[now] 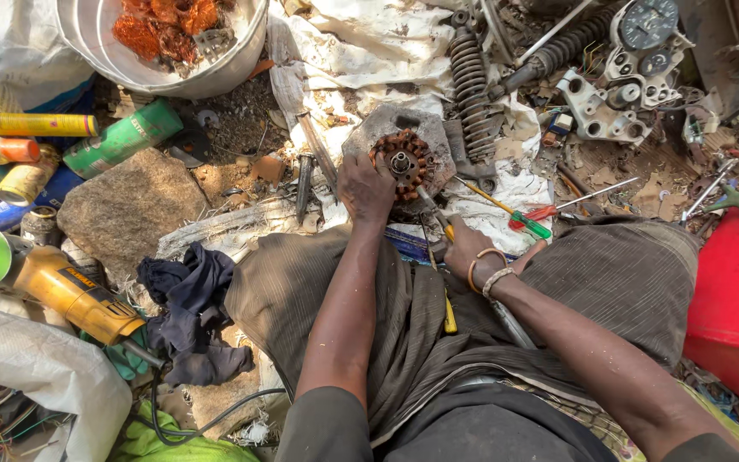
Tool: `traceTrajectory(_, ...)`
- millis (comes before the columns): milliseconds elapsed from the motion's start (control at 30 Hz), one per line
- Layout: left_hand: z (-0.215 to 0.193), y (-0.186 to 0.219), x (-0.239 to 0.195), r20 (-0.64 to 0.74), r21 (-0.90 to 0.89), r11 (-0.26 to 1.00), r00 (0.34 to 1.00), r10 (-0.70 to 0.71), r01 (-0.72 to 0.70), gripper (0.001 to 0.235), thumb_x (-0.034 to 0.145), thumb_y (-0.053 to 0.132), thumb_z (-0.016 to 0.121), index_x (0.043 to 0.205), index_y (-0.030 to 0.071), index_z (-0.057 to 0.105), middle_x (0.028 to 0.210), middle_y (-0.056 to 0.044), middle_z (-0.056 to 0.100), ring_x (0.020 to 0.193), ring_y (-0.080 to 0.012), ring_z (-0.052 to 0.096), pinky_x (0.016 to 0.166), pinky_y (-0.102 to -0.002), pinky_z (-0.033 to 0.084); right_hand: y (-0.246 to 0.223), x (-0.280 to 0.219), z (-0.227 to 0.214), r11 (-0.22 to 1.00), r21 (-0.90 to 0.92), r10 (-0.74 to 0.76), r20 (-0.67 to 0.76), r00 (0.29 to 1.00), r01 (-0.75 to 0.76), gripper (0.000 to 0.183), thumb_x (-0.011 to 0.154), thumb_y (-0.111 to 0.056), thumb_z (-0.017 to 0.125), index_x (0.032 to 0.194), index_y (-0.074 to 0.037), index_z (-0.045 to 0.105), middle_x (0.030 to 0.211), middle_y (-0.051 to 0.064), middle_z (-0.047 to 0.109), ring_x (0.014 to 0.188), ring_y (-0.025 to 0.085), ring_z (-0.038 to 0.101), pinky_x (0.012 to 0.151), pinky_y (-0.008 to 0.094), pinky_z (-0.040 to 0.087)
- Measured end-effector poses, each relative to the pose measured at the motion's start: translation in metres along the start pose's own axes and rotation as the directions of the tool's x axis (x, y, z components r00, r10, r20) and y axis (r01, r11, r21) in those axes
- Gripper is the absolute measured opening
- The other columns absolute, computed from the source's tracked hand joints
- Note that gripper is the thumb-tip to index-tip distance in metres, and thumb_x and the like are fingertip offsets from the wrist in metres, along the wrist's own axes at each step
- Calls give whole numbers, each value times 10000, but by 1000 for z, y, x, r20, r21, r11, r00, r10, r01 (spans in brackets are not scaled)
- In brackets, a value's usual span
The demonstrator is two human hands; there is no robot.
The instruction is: The person uses a screwdriver and pliers to pry and pull copper wire out of a motor stator. They repeatedly insert the screwdriver into the slots and pull the wire, then use pliers to grip and extract the loosened strands.
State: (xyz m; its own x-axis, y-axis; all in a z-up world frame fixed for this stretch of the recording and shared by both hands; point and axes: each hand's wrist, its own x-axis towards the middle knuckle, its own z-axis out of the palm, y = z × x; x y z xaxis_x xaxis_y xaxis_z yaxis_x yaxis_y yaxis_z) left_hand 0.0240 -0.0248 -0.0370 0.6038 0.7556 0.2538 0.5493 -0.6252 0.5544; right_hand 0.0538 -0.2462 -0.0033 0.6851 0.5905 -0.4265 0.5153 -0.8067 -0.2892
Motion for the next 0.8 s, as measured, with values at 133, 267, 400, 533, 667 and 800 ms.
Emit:
traceTrajectory(133, -4, 4, 4, 88, 11, 1000, 996, -14, 13, 350, 933, 365, 702, 763, 63, 647, 882, -115, 637, 752, -232, 624, 631, -377, 507, -11, -19, -47, 925, -368, -138, -81, 987, 99, 340, 1036, -119, 526, 1370, -69, 485, 951, 199, 659, 734, 319, 711, 588, 453, 569)
traceTrajectory(267, -32, 14, 4, 58, -356, 922, 989, -140, 151, 445, 969, 466, 685, 925, 23, 679, 914, -114, 660, 773, -230, 638, 616, -379, 524, -29, -32, -70, 997, 50, 60, 9, 998, -60, 456, 979, -120, 563, 1422, -114, 456, 889, 152, 681, 687, 251, 652, 578, 393, 544)
traceTrajectory(400, -67, 42, -25, 281, -708, 668, 959, -29, 227, 450, 1031, 482, 607, 921, 62, 727, 856, -55, 678, 784, -173, 645, 666, -330, 519, -37, -66, -59, 854, 520, -60, 116, 991, -9, 373, 974, -248, 673, 1260, -56, 532, 782, 76, 610, 612, 153, 556, 540, 339, 465)
traceTrajectory(533, -111, 55, -51, 173, -684, 728, 979, 108, 41, 427, 983, 442, 671, 899, 32, 760, 769, -46, 643, 649, -148, 621, 576, -318, 457, -56, -94, -59, 536, 835, -192, 260, 946, -120, 358, 929, -234, 689, 1162, -6, 540, 698, 42, 567, 563, 152, 553, 519, 324, 487)
traceTrajectory(667, -144, 58, -56, 270, -798, 588, 950, 156, 131, 420, 992, 424, 659, 892, 30, 765, 691, -41, 693, 625, -152, 631, 567, -334, 476, -60, -108, -72, 643, 765, -250, 267, 931, -47, 320, 958, -256, 644, 1123, 5, 557, 759, 53, 620, 637, 151, 608, 598, 325, 530)
traceTrajectory(800, -169, 51, -73, 16, -657, 748, 994, -109, 93, 410, 1013, 399, 659, 868, 23, 731, 675, -61, 650, 585, -166, 613, 556, -359, 455, -50, -126, -72, 527, 827, -313, 405, 859, -198, 355, 1015, -283, 559, 1236, -8, 589, 1001, 40, 671, 914, 127, 648, 856, 302, 556)
